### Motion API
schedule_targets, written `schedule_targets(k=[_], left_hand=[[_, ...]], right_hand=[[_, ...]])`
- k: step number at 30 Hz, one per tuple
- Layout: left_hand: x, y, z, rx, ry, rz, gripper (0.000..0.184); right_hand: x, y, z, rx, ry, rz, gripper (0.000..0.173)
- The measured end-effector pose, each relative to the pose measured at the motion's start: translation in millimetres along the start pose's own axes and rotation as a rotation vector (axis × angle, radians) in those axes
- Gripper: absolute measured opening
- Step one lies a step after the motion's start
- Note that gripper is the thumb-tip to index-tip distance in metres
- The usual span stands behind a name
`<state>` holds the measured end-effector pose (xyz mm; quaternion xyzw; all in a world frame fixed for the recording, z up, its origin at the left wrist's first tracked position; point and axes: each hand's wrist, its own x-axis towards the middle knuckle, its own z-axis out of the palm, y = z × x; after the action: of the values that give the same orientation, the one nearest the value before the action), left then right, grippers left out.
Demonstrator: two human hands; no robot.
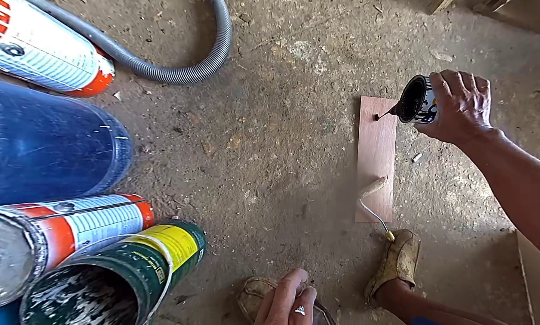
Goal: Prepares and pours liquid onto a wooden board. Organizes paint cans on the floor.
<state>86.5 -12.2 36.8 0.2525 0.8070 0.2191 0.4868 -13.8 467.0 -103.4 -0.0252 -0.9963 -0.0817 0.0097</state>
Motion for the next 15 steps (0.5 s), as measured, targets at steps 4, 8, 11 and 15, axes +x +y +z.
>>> schedule_targets(k=[4, 8, 11, 15], left_hand=[[-2, 3, 2, 0.028, 0.001, 0.017, 0.089], [-2, 5, 4, 0.036, 0.011, 0.034, 0.089], [-2, 6, 6, 0.048, 0.008, 0.056, 0.089], [-1, 10, 6, 0.074, 0.012, 0.085, 0.087]], right_hand=[[-18, -4, -1, -0.012, 0.002, -0.027, 0.097], [-39, -10, -5, 0.001, 0.021, -0.059, 0.094], [-57, -15, -9, 0.006, 0.005, -0.082, 0.095], [-81, -23, -11, 0.044, 0.033, -0.104, 0.096]])
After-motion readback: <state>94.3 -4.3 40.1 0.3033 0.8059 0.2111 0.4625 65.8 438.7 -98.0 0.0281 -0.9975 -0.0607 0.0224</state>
